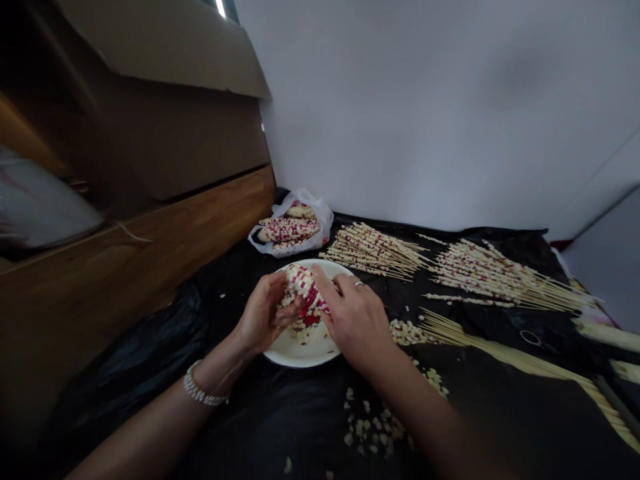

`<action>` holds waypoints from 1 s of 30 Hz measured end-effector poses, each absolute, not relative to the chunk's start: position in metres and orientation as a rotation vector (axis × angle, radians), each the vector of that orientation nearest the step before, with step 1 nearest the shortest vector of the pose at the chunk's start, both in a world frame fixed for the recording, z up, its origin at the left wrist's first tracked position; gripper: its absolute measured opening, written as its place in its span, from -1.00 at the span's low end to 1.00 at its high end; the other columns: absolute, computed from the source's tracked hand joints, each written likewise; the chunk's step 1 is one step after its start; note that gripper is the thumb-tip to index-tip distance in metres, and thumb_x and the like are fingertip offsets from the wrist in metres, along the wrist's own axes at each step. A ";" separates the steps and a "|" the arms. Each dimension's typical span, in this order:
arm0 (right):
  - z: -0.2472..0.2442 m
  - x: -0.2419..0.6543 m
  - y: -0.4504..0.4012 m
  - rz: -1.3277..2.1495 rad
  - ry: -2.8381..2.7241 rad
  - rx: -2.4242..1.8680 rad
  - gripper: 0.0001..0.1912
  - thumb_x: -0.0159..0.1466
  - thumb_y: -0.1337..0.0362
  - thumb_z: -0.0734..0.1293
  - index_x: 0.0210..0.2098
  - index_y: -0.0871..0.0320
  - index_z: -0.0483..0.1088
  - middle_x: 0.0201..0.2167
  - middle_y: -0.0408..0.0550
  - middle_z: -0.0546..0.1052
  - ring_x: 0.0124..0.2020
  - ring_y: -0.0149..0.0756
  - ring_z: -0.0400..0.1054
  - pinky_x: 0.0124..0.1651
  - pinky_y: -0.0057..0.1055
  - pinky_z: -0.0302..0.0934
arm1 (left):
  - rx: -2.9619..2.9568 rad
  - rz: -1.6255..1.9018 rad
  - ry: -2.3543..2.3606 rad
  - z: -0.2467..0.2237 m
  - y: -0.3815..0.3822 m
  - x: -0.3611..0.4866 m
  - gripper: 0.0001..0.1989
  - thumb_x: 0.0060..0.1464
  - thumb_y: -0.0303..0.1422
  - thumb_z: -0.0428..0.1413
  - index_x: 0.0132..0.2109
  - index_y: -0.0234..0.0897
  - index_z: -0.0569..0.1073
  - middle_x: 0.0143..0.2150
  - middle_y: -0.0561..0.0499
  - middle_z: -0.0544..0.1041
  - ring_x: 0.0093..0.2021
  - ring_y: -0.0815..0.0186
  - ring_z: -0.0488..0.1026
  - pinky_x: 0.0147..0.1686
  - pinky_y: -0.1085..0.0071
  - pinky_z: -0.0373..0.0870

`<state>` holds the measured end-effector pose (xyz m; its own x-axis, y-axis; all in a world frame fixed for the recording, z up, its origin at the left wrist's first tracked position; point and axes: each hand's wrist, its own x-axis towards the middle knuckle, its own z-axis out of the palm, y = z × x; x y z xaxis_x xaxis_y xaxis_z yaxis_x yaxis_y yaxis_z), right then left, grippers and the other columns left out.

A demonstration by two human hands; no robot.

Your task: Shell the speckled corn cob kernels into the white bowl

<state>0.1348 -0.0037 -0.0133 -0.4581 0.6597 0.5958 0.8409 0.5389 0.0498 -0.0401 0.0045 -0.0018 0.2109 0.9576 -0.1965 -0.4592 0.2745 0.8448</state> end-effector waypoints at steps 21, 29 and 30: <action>-0.010 0.130 -0.009 -0.668 -2.306 -1.246 -0.41 0.32 0.39 0.27 0.34 0.18 0.23 -0.21 0.09 0.52 -0.26 -0.15 0.37 -0.25 -0.26 0.27 | 0.685 1.122 0.862 0.001 0.005 -0.041 -0.87 -0.05 -0.31 0.03 -0.34 -0.27 0.30 -0.59 0.10 0.34 -0.72 0.56 -0.04 -0.71 0.60 -0.21; -0.012 0.128 -0.010 -0.416 -2.286 -1.290 -0.36 0.24 0.35 0.36 0.30 0.17 0.27 -0.15 0.07 0.54 -0.21 -0.15 0.44 -0.18 -0.28 0.34 | 0.753 1.182 0.903 -0.006 0.004 -0.037 -0.80 -0.26 -0.49 0.03 -0.37 -0.24 0.25 -0.63 0.19 0.26 -0.72 0.59 -0.07 -0.70 0.64 -0.20; -0.012 0.128 -0.010 -0.395 -2.283 -1.299 -0.35 0.23 0.34 0.37 0.30 0.17 0.26 -0.15 0.07 0.54 -0.20 -0.14 0.44 -0.17 -0.28 0.35 | 0.764 1.187 0.900 -0.006 0.004 -0.037 -0.80 -0.27 -0.50 0.03 -0.37 -0.24 0.25 -0.63 0.19 0.26 -0.72 0.59 -0.07 -0.69 0.64 -0.19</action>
<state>0.1283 -0.0100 -0.0123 -0.4339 0.7226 0.5381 0.8613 0.5079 0.0124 -0.0372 0.0039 -0.0062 0.1264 0.9759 -0.1776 -0.4348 0.2155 0.8744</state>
